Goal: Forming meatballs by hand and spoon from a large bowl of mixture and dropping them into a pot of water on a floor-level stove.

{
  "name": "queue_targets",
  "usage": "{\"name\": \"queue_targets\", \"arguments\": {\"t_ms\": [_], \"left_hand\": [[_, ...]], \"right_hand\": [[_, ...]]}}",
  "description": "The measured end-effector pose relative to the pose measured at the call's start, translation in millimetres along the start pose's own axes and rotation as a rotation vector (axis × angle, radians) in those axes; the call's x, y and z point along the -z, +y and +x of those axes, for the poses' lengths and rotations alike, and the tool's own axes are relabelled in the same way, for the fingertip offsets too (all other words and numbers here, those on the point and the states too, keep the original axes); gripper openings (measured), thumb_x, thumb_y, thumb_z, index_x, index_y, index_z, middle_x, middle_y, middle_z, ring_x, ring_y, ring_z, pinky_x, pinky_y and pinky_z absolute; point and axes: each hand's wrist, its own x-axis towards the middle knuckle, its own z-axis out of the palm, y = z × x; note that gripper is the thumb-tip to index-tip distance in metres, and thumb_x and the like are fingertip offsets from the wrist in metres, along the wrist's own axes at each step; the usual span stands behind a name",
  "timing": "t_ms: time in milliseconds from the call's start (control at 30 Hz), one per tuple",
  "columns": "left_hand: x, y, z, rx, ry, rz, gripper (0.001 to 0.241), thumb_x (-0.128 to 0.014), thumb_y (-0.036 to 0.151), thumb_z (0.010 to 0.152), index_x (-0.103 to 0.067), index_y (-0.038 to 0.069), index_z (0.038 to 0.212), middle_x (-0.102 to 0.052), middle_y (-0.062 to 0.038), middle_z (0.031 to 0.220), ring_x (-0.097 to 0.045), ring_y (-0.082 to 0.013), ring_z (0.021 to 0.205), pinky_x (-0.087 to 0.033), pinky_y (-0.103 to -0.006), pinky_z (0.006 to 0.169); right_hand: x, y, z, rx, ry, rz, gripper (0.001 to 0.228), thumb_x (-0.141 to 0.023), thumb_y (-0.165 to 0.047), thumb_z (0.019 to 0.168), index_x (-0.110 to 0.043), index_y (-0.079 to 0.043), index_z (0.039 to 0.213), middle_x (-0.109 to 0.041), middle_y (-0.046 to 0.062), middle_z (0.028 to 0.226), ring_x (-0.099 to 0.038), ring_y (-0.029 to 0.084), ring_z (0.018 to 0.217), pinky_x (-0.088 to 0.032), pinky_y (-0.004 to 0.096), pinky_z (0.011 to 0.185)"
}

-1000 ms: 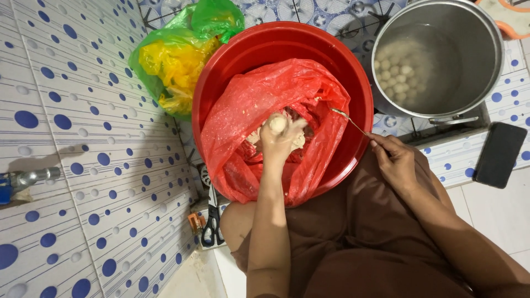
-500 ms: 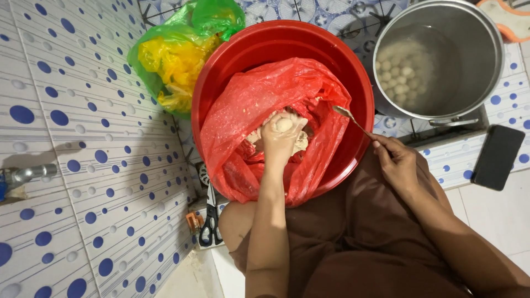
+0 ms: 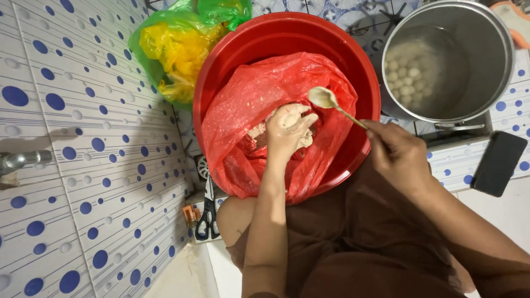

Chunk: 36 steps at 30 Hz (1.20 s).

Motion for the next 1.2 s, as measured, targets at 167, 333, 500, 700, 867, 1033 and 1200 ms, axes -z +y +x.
{"name": "queue_targets", "arguments": {"t_ms": [167,333,500,700,867,1033,1200], "left_hand": [[6,-34,2,0.06,-0.014,-0.056,0.04,-0.095,-0.002,0.064,-0.069,-0.002,0.093,-0.075,-0.015,0.078,-0.07,-0.011,0.072,-0.065,-0.0309,0.072],[-2,-37,3,0.031,0.031,0.177,0.027,-0.089,0.006,0.067,-0.067,0.003,0.082,-0.072,-0.014,0.07,-0.071,-0.0168,0.069,-0.061,-0.0338,0.068],[-5,-58,4,0.178,0.075,0.203,0.019,-0.085,0.01,0.067,-0.069,0.005,0.077,-0.069,-0.011,0.066,-0.065,-0.0143,0.066,-0.058,-0.0371,0.067],[-8,-81,6,0.269,0.082,0.367,0.015,-0.075,0.005,0.064,-0.072,0.005,0.079,-0.067,-0.009,0.064,-0.07,-0.0183,0.068,-0.057,-0.0361,0.068],[5,-100,12,0.298,0.03,0.577,0.021,-0.079,0.011,0.069,-0.075,0.005,0.089,-0.073,-0.012,0.075,-0.076,-0.031,0.079,-0.06,-0.0414,0.067],[17,-177,37,0.295,-0.087,0.744,0.014,-0.078,0.019,0.083,-0.076,0.005,0.087,-0.073,-0.02,0.076,-0.075,-0.0386,0.078,-0.06,-0.0492,0.063],[23,-188,29,0.198,-0.195,0.785,0.034,-0.077,0.017,0.085,-0.054,0.006,0.063,-0.059,-0.014,0.055,-0.066,-0.0291,0.045,-0.049,-0.044,0.044]], "right_hand": [[-3,-15,0,0.25,-0.008,-0.402,0.021,-0.073,-0.012,0.095,-0.081,-0.02,0.113,-0.068,0.0,0.075,-0.07,0.022,0.064,-0.059,0.034,0.063],[-3,-33,11,0.43,0.019,-0.448,0.023,-0.067,-0.003,0.094,-0.079,-0.015,0.11,-0.056,-0.001,0.069,-0.061,0.017,0.049,-0.053,0.028,0.049],[-7,-41,15,0.449,0.006,-0.447,0.024,-0.066,-0.003,0.093,-0.078,-0.015,0.109,-0.053,0.0,0.067,-0.058,0.017,0.047,-0.052,0.028,0.047],[-24,-29,7,-0.029,-0.244,-0.008,0.023,-0.066,-0.005,0.093,-0.078,-0.012,0.111,-0.069,0.011,0.073,-0.071,0.032,0.066,-0.056,0.039,0.057],[-24,12,6,-0.494,-0.359,0.415,0.019,-0.064,-0.009,0.096,-0.079,-0.006,0.107,-0.059,0.006,0.058,-0.051,0.012,0.057,-0.048,0.031,0.054],[28,2,20,-0.693,-0.294,0.581,0.025,-0.072,-0.012,0.087,-0.08,0.0,0.107,-0.06,0.011,0.057,-0.051,0.013,0.052,-0.039,0.025,0.046],[92,108,41,-0.647,-0.283,0.172,0.024,-0.065,-0.011,0.097,-0.077,-0.009,0.118,-0.076,0.006,0.109,-0.059,0.011,0.086,-0.048,0.028,0.074]]}}
